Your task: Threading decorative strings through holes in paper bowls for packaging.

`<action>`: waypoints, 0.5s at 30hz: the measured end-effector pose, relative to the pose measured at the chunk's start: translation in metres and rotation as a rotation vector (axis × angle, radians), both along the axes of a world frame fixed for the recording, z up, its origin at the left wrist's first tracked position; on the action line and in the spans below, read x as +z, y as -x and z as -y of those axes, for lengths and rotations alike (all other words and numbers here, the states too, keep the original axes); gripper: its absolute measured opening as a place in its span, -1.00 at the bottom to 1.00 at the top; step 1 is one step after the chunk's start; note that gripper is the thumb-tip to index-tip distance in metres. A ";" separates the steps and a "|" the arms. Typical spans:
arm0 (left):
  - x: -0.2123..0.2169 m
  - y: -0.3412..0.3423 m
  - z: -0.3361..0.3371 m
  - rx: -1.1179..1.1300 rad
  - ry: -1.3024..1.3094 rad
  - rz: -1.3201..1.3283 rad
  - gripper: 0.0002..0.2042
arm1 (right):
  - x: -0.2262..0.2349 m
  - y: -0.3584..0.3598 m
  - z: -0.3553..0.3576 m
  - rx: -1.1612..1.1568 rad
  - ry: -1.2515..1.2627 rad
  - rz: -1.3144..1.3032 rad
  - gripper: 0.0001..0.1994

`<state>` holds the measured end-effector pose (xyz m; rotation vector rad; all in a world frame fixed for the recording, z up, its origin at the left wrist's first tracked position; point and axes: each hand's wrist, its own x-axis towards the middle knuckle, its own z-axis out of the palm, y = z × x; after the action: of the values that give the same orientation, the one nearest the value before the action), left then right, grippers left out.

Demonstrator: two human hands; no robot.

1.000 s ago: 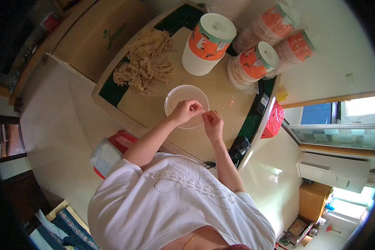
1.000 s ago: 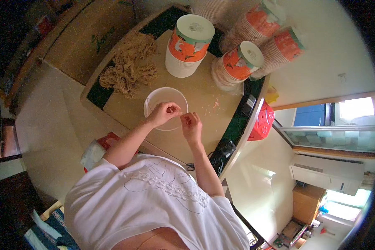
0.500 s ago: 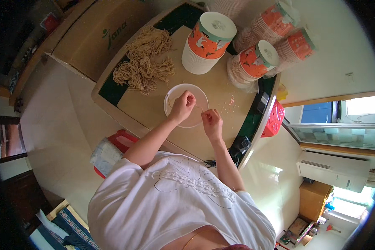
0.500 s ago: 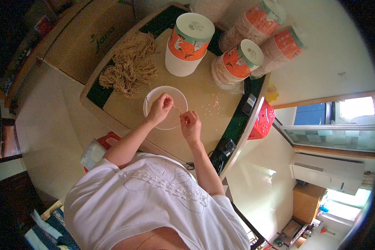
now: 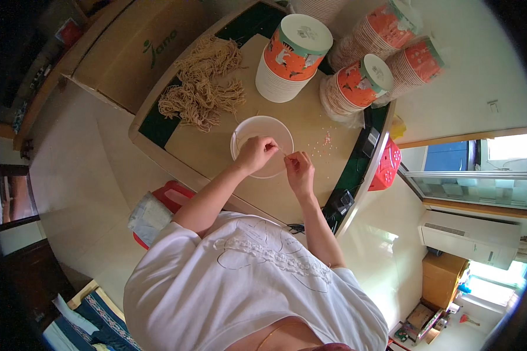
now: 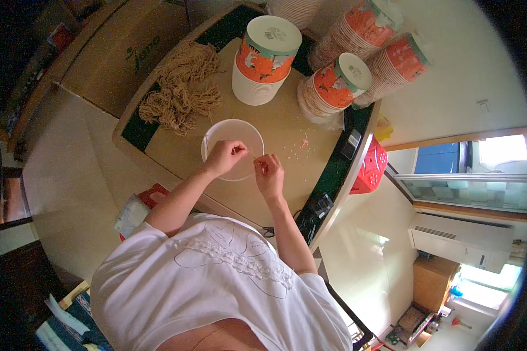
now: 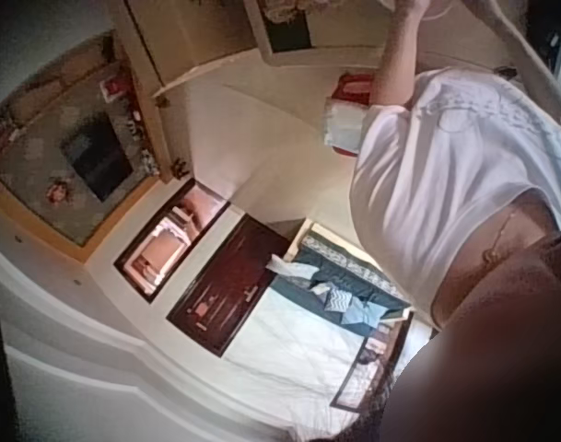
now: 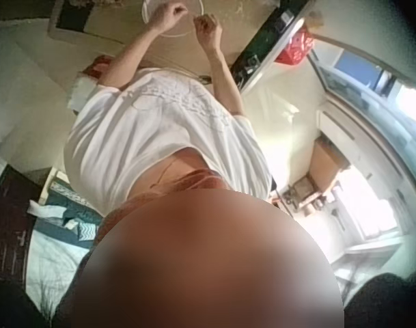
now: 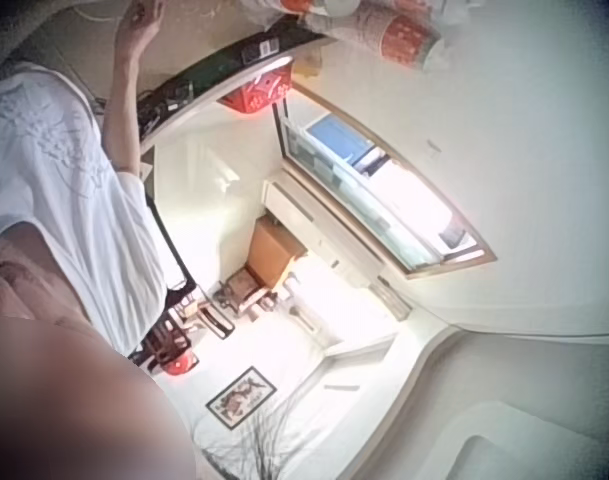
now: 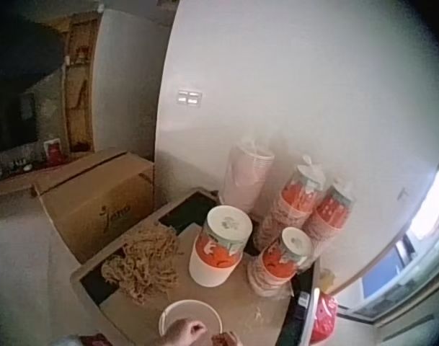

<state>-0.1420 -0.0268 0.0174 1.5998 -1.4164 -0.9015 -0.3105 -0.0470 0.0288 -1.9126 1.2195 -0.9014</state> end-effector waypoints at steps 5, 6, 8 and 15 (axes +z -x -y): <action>0.008 0.006 -0.001 0.105 0.164 -0.064 -0.91 | -0.002 -0.001 0.002 0.038 0.010 0.006 -0.94; 0.009 0.008 -0.001 0.143 0.211 -0.081 -0.89 | -0.001 -0.002 0.003 0.045 0.024 -0.006 -0.93; -0.002 0.011 0.000 0.177 0.146 -0.202 -0.89 | 0.003 -0.003 0.005 0.050 0.046 -0.018 -0.93; -0.008 0.016 -0.002 0.104 -0.099 -0.671 -0.91 | -0.003 0.000 0.002 0.013 -0.047 0.031 -0.95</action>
<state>-0.1579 -0.0250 0.0096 1.2461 -0.8196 -1.3034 -0.3108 -0.0490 0.0260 -1.8610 1.1991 -0.8846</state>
